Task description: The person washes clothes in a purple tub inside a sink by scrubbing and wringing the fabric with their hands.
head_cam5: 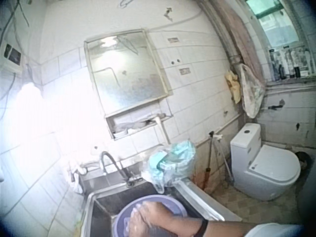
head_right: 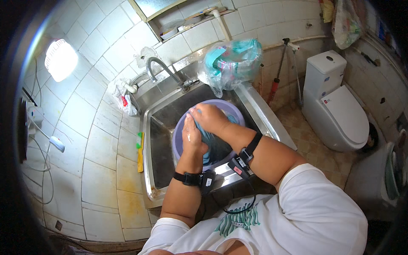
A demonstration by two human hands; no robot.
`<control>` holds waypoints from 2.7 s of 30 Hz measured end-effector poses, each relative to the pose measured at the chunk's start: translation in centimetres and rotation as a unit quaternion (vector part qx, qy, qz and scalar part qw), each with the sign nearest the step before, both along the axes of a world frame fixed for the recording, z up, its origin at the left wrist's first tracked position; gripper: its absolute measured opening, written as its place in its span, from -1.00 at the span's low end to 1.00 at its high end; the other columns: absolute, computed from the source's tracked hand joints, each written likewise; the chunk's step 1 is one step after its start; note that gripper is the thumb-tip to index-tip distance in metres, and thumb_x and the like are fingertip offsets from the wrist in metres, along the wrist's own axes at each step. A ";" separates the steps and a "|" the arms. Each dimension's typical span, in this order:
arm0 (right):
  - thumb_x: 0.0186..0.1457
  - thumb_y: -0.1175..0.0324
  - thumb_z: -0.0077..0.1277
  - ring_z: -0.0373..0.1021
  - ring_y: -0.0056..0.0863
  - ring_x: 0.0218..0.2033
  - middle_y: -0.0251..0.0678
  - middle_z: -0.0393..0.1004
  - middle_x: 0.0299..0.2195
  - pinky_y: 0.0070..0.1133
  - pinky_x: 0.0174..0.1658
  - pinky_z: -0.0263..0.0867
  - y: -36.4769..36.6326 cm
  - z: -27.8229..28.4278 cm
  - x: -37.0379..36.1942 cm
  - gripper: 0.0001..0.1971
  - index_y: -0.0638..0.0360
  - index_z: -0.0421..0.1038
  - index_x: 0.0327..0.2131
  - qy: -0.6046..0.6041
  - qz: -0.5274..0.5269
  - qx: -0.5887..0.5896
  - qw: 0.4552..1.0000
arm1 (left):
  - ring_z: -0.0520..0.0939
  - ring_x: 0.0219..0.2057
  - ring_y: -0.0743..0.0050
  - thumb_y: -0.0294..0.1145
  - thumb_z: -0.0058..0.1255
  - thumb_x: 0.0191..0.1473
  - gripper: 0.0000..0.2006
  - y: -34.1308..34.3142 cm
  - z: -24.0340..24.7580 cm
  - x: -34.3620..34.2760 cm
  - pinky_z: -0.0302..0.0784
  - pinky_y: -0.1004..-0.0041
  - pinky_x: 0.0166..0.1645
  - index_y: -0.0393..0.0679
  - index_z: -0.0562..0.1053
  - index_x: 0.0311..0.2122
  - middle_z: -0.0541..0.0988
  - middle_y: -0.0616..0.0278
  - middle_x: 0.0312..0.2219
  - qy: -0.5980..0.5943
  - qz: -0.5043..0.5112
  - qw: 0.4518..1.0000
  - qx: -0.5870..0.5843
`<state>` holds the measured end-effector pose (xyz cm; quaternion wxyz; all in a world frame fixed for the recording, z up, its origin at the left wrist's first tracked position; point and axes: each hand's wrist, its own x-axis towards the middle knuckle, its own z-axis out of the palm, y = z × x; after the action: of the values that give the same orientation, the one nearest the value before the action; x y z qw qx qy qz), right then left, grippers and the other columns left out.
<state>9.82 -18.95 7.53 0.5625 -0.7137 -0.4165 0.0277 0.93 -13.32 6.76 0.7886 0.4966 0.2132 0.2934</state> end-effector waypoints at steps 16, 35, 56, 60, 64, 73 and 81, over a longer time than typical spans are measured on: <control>0.11 0.06 -0.10 0.38 0.12 -0.36 0.07 0.45 -0.46 -0.15 -0.33 0.27 -0.1 -0.1 -1.9 -0.63 0.23 0.38 -0.42 -0.052 0.040 -0.039 0.997 | 0.56 -0.16 0.23 0.04 -0.26 0.25 -0.53 2.0 -1.3 0.2 0.48 0.24 -0.08 -0.20 0.35 -0.02 0.51 0.10 -0.13 0.053 -0.001 0.993 -0.109; 0.21 0.07 -0.13 0.43 -0.37 -0.37 -0.10 0.48 -0.46 -0.43 -0.30 0.29 0.7 -2.0 1.7 -0.57 0.35 0.42 -0.34 0.175 0.073 0.087 0.978 | 0.60 -0.23 0.31 -0.10 -0.13 0.22 -0.63 2.8 0.0 0.1 0.53 0.34 -0.14 -0.21 0.40 -0.09 0.55 0.14 -0.21 -0.043 -0.098 0.994 -0.019; 0.09 0.52 -0.10 0.39 -0.55 -0.29 -0.29 0.47 -0.32 -0.62 -0.21 0.30 -0.2 -0.8 3.6 -0.78 0.31 0.38 -0.16 0.422 0.202 0.212 0.858 | 0.53 -0.14 0.22 -0.60 -0.25 0.03 -0.74 8.1 1.0 -1.9 0.43 0.26 0.06 -0.21 0.37 -0.14 0.51 0.14 -0.23 -0.223 0.125 0.966 -0.043; 0.11 0.53 -0.13 0.35 -0.63 -0.23 -0.35 0.45 -0.25 -0.66 -0.11 0.27 -0.3 0.1 2.0 -0.79 0.28 0.38 -0.15 0.319 0.225 0.209 0.896 | 0.51 -0.11 0.29 -0.43 -0.18 0.15 -0.79 5.5 0.6 -1.4 0.39 0.25 0.06 -0.11 0.37 -0.10 0.50 0.24 -0.18 -0.212 -0.040 0.974 -0.065; 0.15 0.49 -0.14 0.31 -0.69 -0.23 -0.42 0.43 -0.28 -0.69 -0.12 0.24 -0.6 0.3 1.5 -0.81 0.23 0.40 -0.18 0.298 0.211 0.123 0.923 | 0.39 0.02 0.47 -0.14 -0.15 0.24 -0.58 3.3 0.0 -0.2 0.35 0.41 0.08 -0.16 0.26 0.10 0.37 0.27 0.02 -0.142 -0.025 0.989 -0.031; 0.18 0.54 -0.25 0.27 -0.72 -0.28 -0.45 0.36 -0.33 -0.68 -0.14 0.23 -0.5 0.3 0.5 -0.84 0.20 0.31 -0.18 0.326 0.285 0.208 0.877 | 0.50 -0.25 0.45 -0.07 -0.14 0.21 -0.68 1.7 0.8 0.1 0.41 0.40 -0.06 -0.16 0.39 -0.30 0.46 0.24 -0.36 0.028 0.026 0.994 -0.100; 0.10 0.47 -0.14 0.29 -0.44 -0.15 -0.22 0.33 -0.21 -0.56 -0.03 0.20 0.7 -1.8 1.1 -0.75 0.26 0.27 -0.12 0.026 0.115 -0.002 0.993 | 0.53 -0.18 0.29 -0.03 -0.38 0.29 -0.59 2.2 -2.2 1.1 0.49 0.34 -0.12 -0.17 0.29 -0.03 0.45 0.09 -0.19 -0.015 -0.027 0.994 -0.106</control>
<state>10.92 -18.21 5.69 0.5646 -0.6614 -0.4809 0.1119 2.00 -11.08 4.60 0.8476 0.4112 0.2175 0.2553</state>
